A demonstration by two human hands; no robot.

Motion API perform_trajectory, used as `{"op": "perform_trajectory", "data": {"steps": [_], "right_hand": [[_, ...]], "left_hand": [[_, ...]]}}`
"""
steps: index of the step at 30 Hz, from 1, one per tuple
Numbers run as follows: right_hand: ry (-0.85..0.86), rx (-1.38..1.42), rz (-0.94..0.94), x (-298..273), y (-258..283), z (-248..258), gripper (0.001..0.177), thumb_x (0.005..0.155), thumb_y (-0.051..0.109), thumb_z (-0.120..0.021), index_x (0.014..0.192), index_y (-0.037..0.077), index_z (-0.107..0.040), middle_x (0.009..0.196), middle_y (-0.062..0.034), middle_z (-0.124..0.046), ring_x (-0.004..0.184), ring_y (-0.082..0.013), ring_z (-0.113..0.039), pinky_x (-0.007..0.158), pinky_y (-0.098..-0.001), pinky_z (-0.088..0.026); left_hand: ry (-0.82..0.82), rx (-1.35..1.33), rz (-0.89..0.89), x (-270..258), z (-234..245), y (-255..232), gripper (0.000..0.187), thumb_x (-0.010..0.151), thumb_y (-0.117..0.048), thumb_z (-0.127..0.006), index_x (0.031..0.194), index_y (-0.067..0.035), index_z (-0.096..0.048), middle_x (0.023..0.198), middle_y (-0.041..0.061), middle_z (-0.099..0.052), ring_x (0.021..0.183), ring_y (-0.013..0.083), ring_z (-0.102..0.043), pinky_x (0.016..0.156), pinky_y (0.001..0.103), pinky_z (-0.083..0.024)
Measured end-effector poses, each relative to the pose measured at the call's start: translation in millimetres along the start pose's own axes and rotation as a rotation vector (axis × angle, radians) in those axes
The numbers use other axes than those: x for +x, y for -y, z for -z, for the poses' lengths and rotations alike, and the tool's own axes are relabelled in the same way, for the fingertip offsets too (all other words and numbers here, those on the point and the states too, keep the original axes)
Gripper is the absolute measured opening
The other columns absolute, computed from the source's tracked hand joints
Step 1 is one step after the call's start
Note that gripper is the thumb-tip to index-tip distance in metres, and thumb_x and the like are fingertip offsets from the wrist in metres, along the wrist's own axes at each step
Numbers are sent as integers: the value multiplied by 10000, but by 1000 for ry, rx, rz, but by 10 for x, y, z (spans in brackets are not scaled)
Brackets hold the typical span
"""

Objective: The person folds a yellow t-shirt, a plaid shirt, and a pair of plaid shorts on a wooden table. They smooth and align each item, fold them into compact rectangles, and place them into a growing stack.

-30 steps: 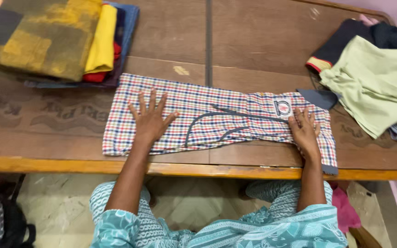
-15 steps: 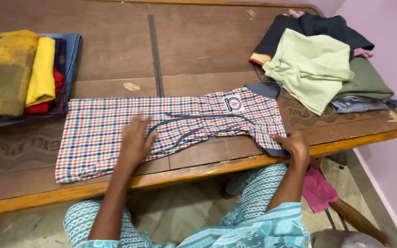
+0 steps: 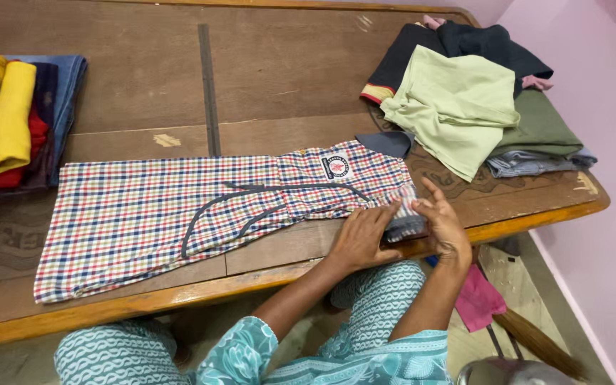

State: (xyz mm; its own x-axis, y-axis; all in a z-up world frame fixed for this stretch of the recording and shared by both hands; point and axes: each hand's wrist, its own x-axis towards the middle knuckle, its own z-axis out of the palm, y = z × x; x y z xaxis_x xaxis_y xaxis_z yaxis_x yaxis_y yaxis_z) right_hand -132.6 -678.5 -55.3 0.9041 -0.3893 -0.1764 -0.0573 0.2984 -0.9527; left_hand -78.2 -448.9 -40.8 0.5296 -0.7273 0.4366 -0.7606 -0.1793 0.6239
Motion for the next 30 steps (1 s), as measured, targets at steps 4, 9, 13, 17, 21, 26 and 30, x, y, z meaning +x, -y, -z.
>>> {"op": "perform_trajectory", "data": {"steps": [4, 9, 13, 17, 21, 26, 30], "right_hand": [[160, 173, 106, -36, 35, -147, 772, 933, 136, -704, 1611, 112, -337, 1205, -104, -695, 958, -164, -698, 778, -335, -594], [-4, 1, 492, 386, -52, -479, 588, 1032, 152, -701, 1564, 42, -476, 1415, -158, -654, 1274, -242, -663, 1100, -382, -568], [-34, -888, 593, 835, -438, -751, 462, 1090, 361, -559, 1514, 177, -573, 1557, -164, -538, 1445, -395, -452, 1178, -608, -327], [9, -1455, 469, 959, -741, -713, 586, 1025, 541, -457, 1558, 300, -443, 1686, -165, -240, 1549, -431, -124, 1158, -714, -14], [14, -1436, 406, 1036, -776, -657, 595, 1020, 564, -458, 1562, 320, -433, 1701, -150, -201, 1566, -424, -112, 1184, -703, -12], [-3, -1402, 439, 1034, -830, -597, 560, 1031, 493, -470, 1564, 323, -445, 1716, -128, -208, 1580, -406, -95, 1196, -696, -1], [10, -1428, 350, 1127, -813, -550, 557, 994, 425, -579, 1530, 305, -482, 1671, -118, -230, 1546, -386, -126, 1185, -679, -46]], "left_hand": [[-54, 22, 213, 78, -327, 211, 918, 795, -50, -679, 1643, -70, -328, 1177, 158, -711, 862, 297, -733, 854, 448, -566], [-447, -578, 698, 378, -298, 840, 501, 1004, -138, -651, 1481, -63, -518, 1039, 143, -724, 842, 285, -701, 737, 430, -584], [-567, -1313, 1024, 313, -119, 1190, 591, 954, -18, -504, 1513, -35, -314, 1257, 111, -591, 1084, 244, -665, 791, 419, -626], [-670, -972, 854, 143, -117, 1059, 764, 915, 9, -561, 1572, -91, -183, 1433, 227, -444, 1336, 360, -505, 1053, 502, -469], [-602, -216, 233, 249, -155, 802, 641, 1005, -41, -560, 1588, -82, -298, 1631, 251, -375, 1565, 390, -307, 1299, 532, -237], [-102, 330, 209, 401, -93, 922, 586, 1014, -316, -508, 1584, -206, -427, 1660, 181, -335, 1569, 390, -208, 1247, 640, -163], [20, 524, 342, 262, -81, 1076, 654, 989, -566, -421, 1563, -254, -394, 1665, 161, -264, 1542, 390, -160, 1143, 758, -89]]}}
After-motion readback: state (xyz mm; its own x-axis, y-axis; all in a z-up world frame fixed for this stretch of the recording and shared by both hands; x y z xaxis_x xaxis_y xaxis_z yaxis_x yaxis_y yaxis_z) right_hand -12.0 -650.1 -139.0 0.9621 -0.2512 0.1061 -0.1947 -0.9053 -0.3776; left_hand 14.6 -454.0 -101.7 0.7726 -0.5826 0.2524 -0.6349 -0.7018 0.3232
